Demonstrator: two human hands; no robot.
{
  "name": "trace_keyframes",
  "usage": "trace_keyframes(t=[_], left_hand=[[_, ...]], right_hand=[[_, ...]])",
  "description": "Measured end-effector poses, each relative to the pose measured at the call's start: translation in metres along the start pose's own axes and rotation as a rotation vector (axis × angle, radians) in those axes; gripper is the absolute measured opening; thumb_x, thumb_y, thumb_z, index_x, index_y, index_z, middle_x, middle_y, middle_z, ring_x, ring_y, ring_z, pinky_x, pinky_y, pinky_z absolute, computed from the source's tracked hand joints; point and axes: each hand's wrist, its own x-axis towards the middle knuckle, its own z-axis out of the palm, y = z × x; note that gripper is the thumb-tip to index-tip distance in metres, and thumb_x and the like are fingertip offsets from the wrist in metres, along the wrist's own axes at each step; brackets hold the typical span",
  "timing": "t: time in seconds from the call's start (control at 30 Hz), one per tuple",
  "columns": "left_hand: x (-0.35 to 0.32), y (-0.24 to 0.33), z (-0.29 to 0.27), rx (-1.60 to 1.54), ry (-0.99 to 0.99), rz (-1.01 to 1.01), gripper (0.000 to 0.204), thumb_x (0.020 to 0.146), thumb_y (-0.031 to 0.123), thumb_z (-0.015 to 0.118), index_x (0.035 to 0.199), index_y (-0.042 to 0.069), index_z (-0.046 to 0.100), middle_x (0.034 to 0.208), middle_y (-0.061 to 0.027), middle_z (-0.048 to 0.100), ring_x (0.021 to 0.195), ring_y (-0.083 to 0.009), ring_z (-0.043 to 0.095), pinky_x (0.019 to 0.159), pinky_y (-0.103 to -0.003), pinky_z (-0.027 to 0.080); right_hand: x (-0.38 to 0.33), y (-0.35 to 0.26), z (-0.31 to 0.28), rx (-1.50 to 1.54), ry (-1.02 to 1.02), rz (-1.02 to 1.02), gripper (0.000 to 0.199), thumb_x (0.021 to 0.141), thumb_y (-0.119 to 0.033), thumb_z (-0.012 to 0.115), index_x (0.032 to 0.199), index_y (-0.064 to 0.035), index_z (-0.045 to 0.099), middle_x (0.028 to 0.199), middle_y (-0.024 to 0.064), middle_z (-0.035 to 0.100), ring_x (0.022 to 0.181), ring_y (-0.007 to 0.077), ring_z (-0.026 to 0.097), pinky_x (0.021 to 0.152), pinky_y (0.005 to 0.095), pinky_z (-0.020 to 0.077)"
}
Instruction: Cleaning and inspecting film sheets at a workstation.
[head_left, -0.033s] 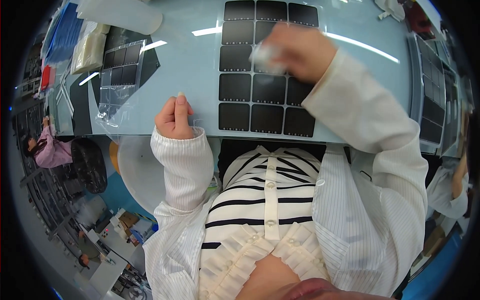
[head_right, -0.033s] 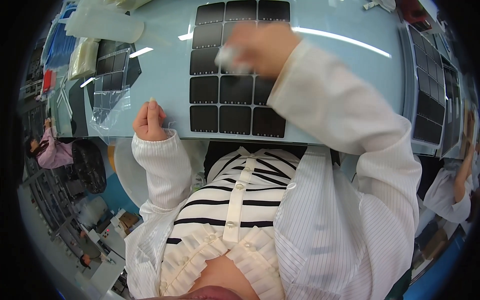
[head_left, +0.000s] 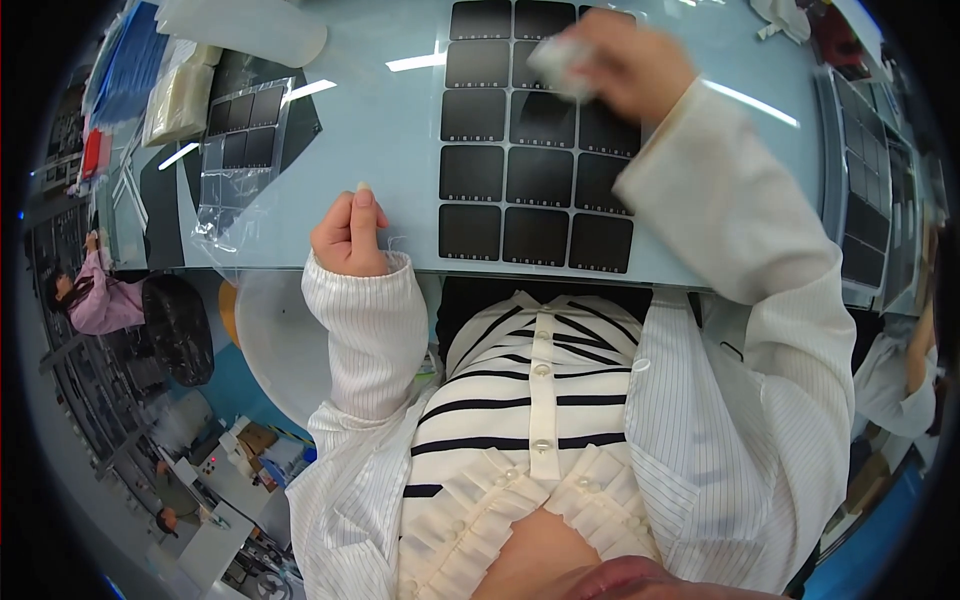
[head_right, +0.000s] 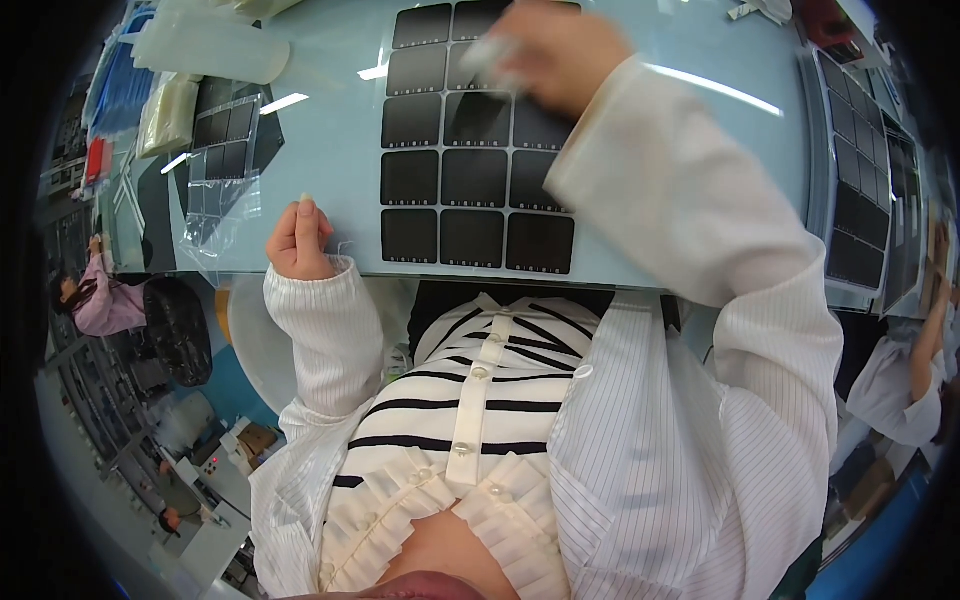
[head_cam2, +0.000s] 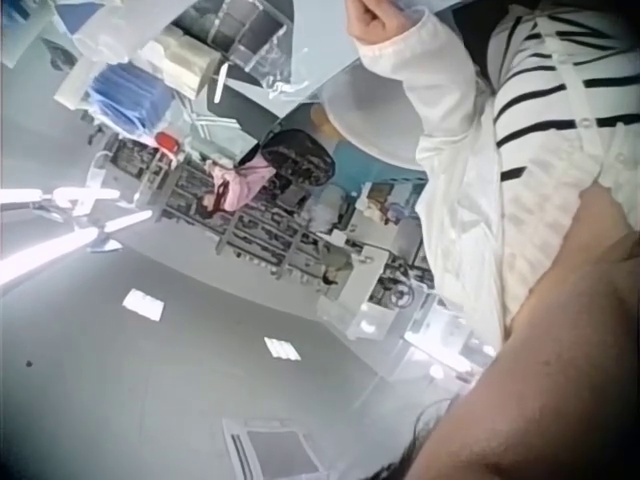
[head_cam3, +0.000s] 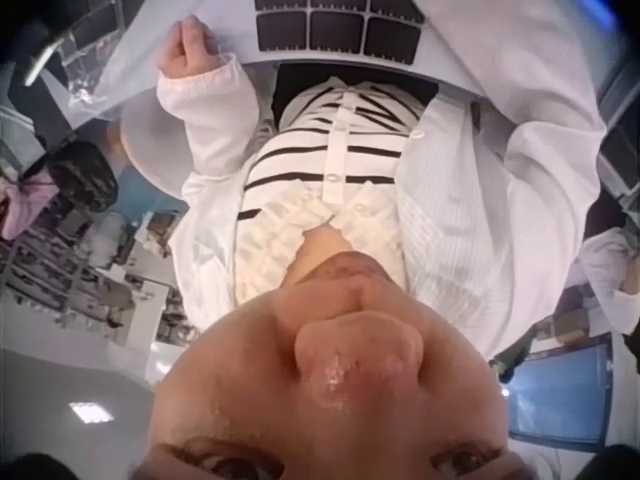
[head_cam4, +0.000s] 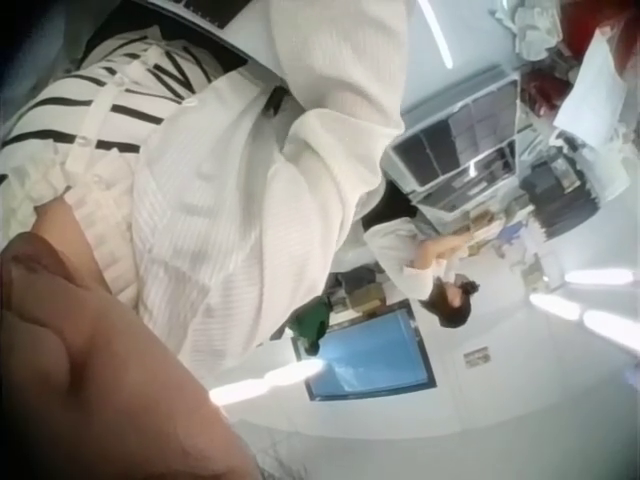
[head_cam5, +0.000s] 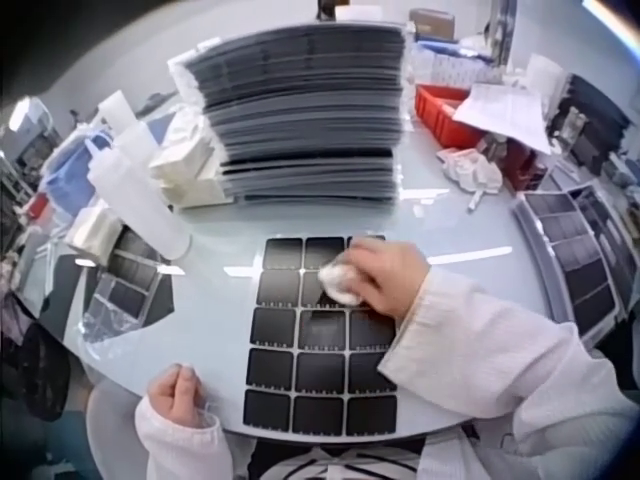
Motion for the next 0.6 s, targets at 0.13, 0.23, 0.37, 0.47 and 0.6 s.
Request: trace_keyframes(t=[0.13,0.23,0.37,0.47,0.6], left_hand=[[0.001,0.000,0.002,-0.025,0.027,0.001,0.040,0.090,0.023,0.050,0.057,0.003,0.045,0.047,0.0028,0.035,0.047,-0.0055,0.027,0.045,-0.024,0.022],[0.001,-0.003,0.002,-0.009,0.011,-0.003,0.040,0.090,0.024,0.051,0.057,0.003,0.045,0.047,0.0028,0.035,0.047,-0.0057,0.027,0.045,-0.024,0.022],[0.002,-0.002,-0.002,-0.067,-0.056,-0.093,0.034,0.090,0.026,0.051,0.065,0.002,0.054,0.051,0.0022,0.039,0.051,-0.0061,0.031,0.048,-0.023,0.026],[0.002,0.009,-0.007,-0.131,-0.169,-0.159,0.029,0.090,0.028,0.050,0.084,0.002,0.062,0.070,-0.0026,0.054,0.063,-0.0085,0.043,0.059,-0.023,0.035],[-0.001,0.030,-0.016,-0.225,-0.396,-0.230,0.045,0.091,0.030,0.043,0.125,0.000,0.047,0.126,-0.0171,0.048,0.111,-0.0232,0.050,0.092,-0.033,0.039]], right_hand=[[0.004,0.028,-0.032,-0.341,0.123,0.373,0.021,0.078,-0.020,0.060,0.090,-0.0033,0.059,0.085,0.0141,0.056,0.073,0.0353,0.057,0.065,0.0415,0.0467],[-0.031,-0.043,-0.009,-0.085,-0.047,0.060,0.024,0.076,-0.011,0.063,0.099,-0.0084,0.057,0.071,0.0107,0.051,0.064,0.0283,0.058,0.051,0.0344,0.0468],[-0.061,-0.110,-0.010,0.129,-0.426,-0.133,0.028,0.072,-0.007,0.064,0.099,-0.0071,0.055,0.075,0.0085,0.053,0.065,0.0284,0.059,0.052,0.0339,0.0482],[-0.067,-0.073,-0.029,0.052,-0.206,-0.101,0.025,0.074,-0.004,0.063,0.098,-0.0067,0.057,0.080,0.0094,0.058,0.069,0.0260,0.061,0.055,0.0308,0.0483],[-0.083,0.040,-0.089,-0.375,0.183,0.332,0.027,0.078,-0.021,0.067,0.100,-0.0060,0.062,0.079,0.0051,0.060,0.060,0.0126,0.052,0.056,0.0247,0.0436]])
